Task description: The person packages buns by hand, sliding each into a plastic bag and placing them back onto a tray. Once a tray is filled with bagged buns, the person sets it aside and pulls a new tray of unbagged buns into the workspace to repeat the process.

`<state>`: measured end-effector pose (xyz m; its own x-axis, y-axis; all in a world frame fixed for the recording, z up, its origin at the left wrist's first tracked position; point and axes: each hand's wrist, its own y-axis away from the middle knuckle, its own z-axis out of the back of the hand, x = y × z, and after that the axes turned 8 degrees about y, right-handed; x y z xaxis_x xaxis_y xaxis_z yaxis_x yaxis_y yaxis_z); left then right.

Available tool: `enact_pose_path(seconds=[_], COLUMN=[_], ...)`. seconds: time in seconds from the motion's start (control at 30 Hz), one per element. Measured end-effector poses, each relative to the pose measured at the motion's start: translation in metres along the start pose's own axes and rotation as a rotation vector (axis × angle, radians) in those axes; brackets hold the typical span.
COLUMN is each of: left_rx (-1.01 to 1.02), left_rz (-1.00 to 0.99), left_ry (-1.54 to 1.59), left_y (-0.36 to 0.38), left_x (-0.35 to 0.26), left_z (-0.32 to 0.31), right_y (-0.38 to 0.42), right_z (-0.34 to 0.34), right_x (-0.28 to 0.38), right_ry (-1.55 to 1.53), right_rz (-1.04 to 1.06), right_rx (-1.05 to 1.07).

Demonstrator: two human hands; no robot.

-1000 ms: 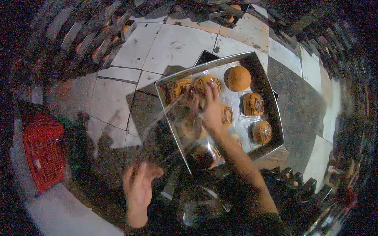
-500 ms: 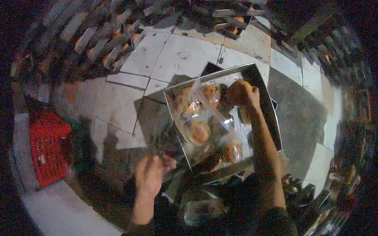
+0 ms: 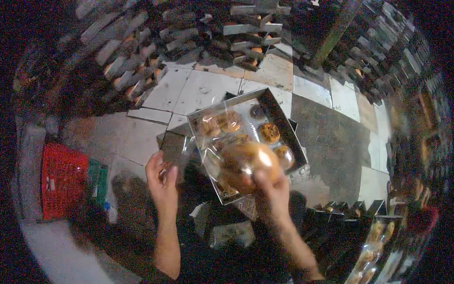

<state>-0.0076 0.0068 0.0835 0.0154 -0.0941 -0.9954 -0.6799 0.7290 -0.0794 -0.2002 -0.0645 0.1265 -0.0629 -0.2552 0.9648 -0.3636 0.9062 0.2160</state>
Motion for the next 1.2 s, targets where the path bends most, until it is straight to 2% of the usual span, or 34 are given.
enact_pose_path(seconds=[0.03, 0.07, 0.1, 0.13, 0.17, 0.2, 0.23, 0.3, 0.33, 0.37, 0.43, 0.47, 0.5, 0.53, 0.57, 0.6, 0.63, 0.7, 0.73, 0.77, 0.83, 0.87, 0.9, 0.93, 0.97, 1.03, 1.07, 1.13, 1.17, 1.2], left_rx=[-0.107, -0.099, -0.054, 0.035, 0.12, 0.06, 0.038, 0.536, 0.61, 0.57, 0.485, 0.445, 0.413, 0.409, 0.38, 0.117, 0.114, 0.442, 0.071, 0.176, 0.025, 0.003, -0.032, -0.068, -0.059, -0.108, -0.119, -0.055, -0.054, -0.024], left_rz=[-0.017, 0.105, 0.26, 0.305, 0.351, 0.131, 0.113, 0.31, 0.309, 0.283, 0.216, 0.176, 0.121, 0.1, 0.145, 0.501, 0.736, 0.842, 0.758, 0.708, 0.271, 0.263, 0.42, 0.587, 0.564, 0.583, 0.579, 0.455, 0.458, 0.495], left_ry=[0.134, 0.332, 0.769, 0.794, 0.813, 0.526, 0.524, 0.36, 0.435, 0.562, 0.802, 0.93, 1.055, 1.157, 1.234, 1.315, 1.509, 1.45, 1.295, 1.4, 0.761, 0.769, 1.13, 1.488, 1.504, 1.534, 1.534, 1.422, 1.421, 1.426], left_y=[0.008, 0.027, 0.045, 0.055, 0.05, 0.054, 0.072, 0.11, 0.127, 0.137, 0.137, 0.132, 0.127, 0.126, 0.123, 0.123, 0.125, 0.125, 0.129, 0.124, 0.118, 0.115, 0.112, 0.108, 0.104, 0.098, 0.098, 0.102, 0.105, 0.106], left_x=[-0.019, -0.031, -0.046, -0.023, -0.05, -0.086, -0.084, -0.067, -0.07, -0.073, -0.079, -0.081, -0.081, -0.076, -0.069, -0.065, -0.067, -0.018, -0.025, 0.017, 0.144, 0.118, 0.062, 0.023, 0.015, -0.025, -0.031, -0.04, -0.047, -0.055], left_z=[-0.002, -0.003, -0.01, -0.001, -0.003, -0.004, 0.005, 0.019, 0.016, 0.016, 0.022, 0.025, 0.028, 0.03, 0.031, 0.03, 0.032, 0.047, 0.036, 0.03, 0.025, 0.024, 0.025, 0.028, 0.035, 0.043, 0.042, 0.036, 0.036, 0.035], right_y=[0.015, 0.035, 0.061, 0.079, 0.096, 0.112, 0.121, 0.133, 0.141, 0.141, 0.138, 0.147, 0.152, 0.156, 0.159, 0.159, 0.156, 0.143, 0.134, 0.113, 0.103, 0.123, 0.153, 0.173, 0.178, 0.171, 0.161, 0.144, 0.148, 0.152], right_z=[-0.007, -0.024, -0.026, -0.036, -0.049, -0.059, -0.059, -0.048, -0.04, -0.035, -0.037, -0.032, -0.046, -0.057, -0.066, -0.071, -0.068, -0.056, -0.049, -0.056, -0.056, -0.062, -0.067, -0.069, -0.067, -0.057, -0.045, -0.023, -0.018, -0.015], right_x=[0.003, -0.002, -0.016, -0.017, -0.018, -0.02, -0.017, -0.01, -0.001, 0.006, 0.01, 0.009, 0.002, 0.002, 0.008, 0.023, 0.021, 0.007, -0.017, -0.026, -0.063, -0.054, -0.032, -0.008, 0.0, 0.01, 0.002, -0.021, -0.024, -0.025], right_ry=[-0.262, -0.122, 0.156, 0.333, 0.505, 0.59, 0.582, 0.161, 0.31, 0.313, 0.566, 0.712, 0.796, 0.986, 1.174, 1.102, 1.101, 1.329, 1.185, 1.159, 1.31, 1.129, 0.922, 0.795, 0.786, 1.04, 1.039, 0.575, 0.574, 0.6], right_rz=[0.087, 0.162, 0.207, 0.373, 0.538, 0.721, 0.733, 0.465, 0.297, 0.571, 1.154, 0.981, 1.011, 0.931, 0.841, 0.794, 0.795, 1.351, 1.275, 1.246, 0.924, 0.975, 0.998, 1.103, 1.083, 0.393, 0.392, 0.159, 0.158, 0.24], right_rx=[-0.123, -0.232, -0.123, 0.119, 0.364, 0.423, 0.449, 0.551, 0.467, 0.529, 0.457, 0.527, 0.479, 0.544, 0.609, 0.631, 0.65, 0.658, 0.48, 0.226, 0.583, 0.88, 1.165, 1.091, 1.104, 0.218, 0.229, 0.6, 0.597, 0.535])
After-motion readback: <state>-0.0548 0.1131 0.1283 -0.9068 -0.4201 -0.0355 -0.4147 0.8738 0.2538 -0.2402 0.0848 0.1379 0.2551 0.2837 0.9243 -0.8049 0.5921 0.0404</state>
